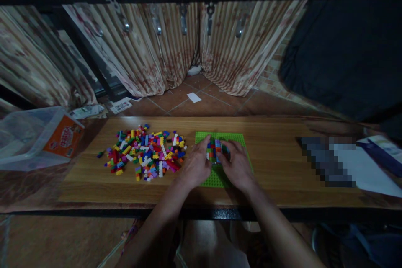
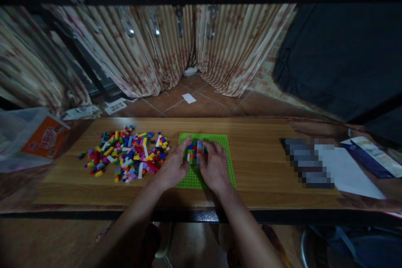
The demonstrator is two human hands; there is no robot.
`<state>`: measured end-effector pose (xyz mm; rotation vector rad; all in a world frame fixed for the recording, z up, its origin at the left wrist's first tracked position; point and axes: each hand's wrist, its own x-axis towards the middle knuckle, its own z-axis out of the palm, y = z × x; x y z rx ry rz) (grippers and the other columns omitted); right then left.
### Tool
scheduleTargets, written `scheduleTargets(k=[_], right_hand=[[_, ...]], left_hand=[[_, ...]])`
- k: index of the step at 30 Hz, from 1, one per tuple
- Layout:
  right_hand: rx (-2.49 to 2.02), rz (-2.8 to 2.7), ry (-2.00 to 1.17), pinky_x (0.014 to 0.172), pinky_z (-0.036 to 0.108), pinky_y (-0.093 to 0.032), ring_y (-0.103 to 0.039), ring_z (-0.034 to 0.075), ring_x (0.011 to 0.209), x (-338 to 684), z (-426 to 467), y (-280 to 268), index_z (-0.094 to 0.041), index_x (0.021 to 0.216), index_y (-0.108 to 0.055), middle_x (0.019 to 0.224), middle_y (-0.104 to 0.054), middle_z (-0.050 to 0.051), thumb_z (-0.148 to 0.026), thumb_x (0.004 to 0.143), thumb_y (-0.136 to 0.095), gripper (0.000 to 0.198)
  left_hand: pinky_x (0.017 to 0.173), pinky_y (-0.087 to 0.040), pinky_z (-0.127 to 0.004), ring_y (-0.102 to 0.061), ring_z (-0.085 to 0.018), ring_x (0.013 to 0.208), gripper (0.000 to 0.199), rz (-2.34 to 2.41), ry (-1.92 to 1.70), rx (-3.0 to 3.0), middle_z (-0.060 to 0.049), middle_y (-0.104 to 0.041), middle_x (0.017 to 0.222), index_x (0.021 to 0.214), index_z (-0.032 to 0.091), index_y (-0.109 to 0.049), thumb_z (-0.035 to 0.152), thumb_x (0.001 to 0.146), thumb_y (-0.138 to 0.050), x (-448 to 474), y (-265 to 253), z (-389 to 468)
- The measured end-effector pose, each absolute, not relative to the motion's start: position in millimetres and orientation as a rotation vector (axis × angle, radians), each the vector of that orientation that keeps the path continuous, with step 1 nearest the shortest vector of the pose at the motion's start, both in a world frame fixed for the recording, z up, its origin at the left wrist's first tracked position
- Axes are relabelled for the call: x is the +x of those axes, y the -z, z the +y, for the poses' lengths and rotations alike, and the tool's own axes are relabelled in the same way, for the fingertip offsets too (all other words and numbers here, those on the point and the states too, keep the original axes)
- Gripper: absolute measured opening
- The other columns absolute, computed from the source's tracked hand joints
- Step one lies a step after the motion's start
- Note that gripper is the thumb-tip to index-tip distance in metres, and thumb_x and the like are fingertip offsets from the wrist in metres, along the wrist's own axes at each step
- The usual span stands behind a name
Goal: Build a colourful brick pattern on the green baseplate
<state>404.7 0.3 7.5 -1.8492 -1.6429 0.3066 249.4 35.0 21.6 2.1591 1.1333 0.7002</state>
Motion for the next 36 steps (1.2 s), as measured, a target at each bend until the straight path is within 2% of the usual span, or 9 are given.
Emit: scheduleTargets(k=[4, 7, 12, 16, 21, 26, 33, 36], right_hand=[[-1.916, -1.740, -0.259, 0.101, 0.052, -0.038, -0.042, 0.034, 0.125, 399, -2, -9, -0.017, 0.132, -0.053, 0.136, -0.047, 0.018, -0.046, 0.087, -0.050, 0.054], [-1.935, -1.720, -0.219, 0.102, 0.051, -0.038, -0.041, 0.033, 0.126, 397, -2, -9, -0.016, 0.128, -0.055, 0.134, -0.047, 0.018, -0.049, 0.084, -0.054, 0.055], [-1.988, -1.625, -0.169, 0.099, 0.047, -0.041, -0.047, 0.031, 0.117, 393, -3, -11, -0.016, 0.100, -0.065, 0.122, -0.054, 0.016, -0.045, 0.078, -0.061, 0.036], [-1.964, -1.615, -0.140, 0.099, 0.046, -0.040, -0.050, 0.029, 0.112, 393, -4, -11, -0.017, 0.090, -0.065, 0.115, -0.057, 0.014, -0.034, 0.079, -0.060, 0.021], [-1.929, -1.619, -0.118, 0.096, 0.048, -0.042, -0.049, 0.030, 0.112, 405, -3, -8, -0.016, 0.094, -0.066, 0.116, -0.057, 0.015, -0.021, 0.084, -0.049, 0.020], [-1.847, -1.700, -0.143, 0.096, 0.048, -0.043, -0.048, 0.029, 0.115, 421, -3, -5, -0.018, 0.092, -0.067, 0.120, -0.056, 0.014, -0.015, 0.085, -0.044, 0.024], [-1.757, -1.790, -0.218, 0.102, 0.048, -0.039, -0.047, 0.027, 0.119, 434, -4, -6, -0.019, 0.098, -0.067, 0.124, -0.055, 0.013, -0.022, 0.087, -0.047, 0.024], [-1.758, -1.697, -0.225, 0.101, 0.044, -0.040, -0.051, 0.025, 0.115, 437, -4, -9, -0.018, 0.099, -0.068, 0.120, -0.058, 0.012, -0.024, 0.086, -0.047, 0.025]], left_hand=[[0.111, -0.037, -0.044, -0.047, -0.025, 0.128, 0.073, 1.168, -0.708, 2.145, -0.014, -0.052, 0.136, 0.145, 0.013, -0.029, 0.002, 0.074, -0.044, 249, -21, 36], [0.111, -0.037, -0.044, -0.048, -0.025, 0.127, 0.070, 1.193, -0.705, 2.132, -0.015, -0.052, 0.136, 0.144, 0.012, -0.031, 0.004, 0.076, -0.045, 248, -20, 37], [0.111, -0.037, -0.044, -0.048, -0.024, 0.129, 0.067, 1.194, -0.729, 2.138, -0.014, -0.050, 0.139, 0.142, 0.013, -0.034, 0.005, 0.076, -0.047, 247, -19, 40], [0.113, -0.036, -0.041, -0.046, -0.023, 0.130, 0.063, 1.216, -0.744, 2.132, -0.014, -0.051, 0.139, 0.137, 0.011, -0.041, 0.003, 0.075, -0.045, 245, -19, 41], [0.109, -0.041, -0.039, -0.053, -0.022, 0.124, 0.059, 1.266, -0.843, 2.019, -0.013, -0.057, 0.132, 0.135, 0.010, -0.044, 0.004, 0.076, -0.046, 242, -20, 44], [0.105, -0.045, -0.037, -0.058, -0.020, 0.117, 0.050, 1.252, -0.955, 1.921, -0.011, -0.062, 0.125, 0.130, 0.011, -0.049, 0.007, 0.080, -0.046, 238, -21, 49], [0.103, -0.046, -0.037, -0.059, -0.021, 0.115, 0.042, 1.248, -0.931, 1.967, -0.009, -0.064, 0.123, 0.125, 0.016, -0.055, 0.012, 0.083, -0.050, 239, -19, 47], [0.102, -0.047, -0.034, -0.061, -0.019, 0.112, 0.039, 1.213, -0.906, 2.036, -0.006, -0.065, 0.120, 0.120, 0.019, -0.059, 0.012, 0.083, -0.051, 243, -21, 43]])
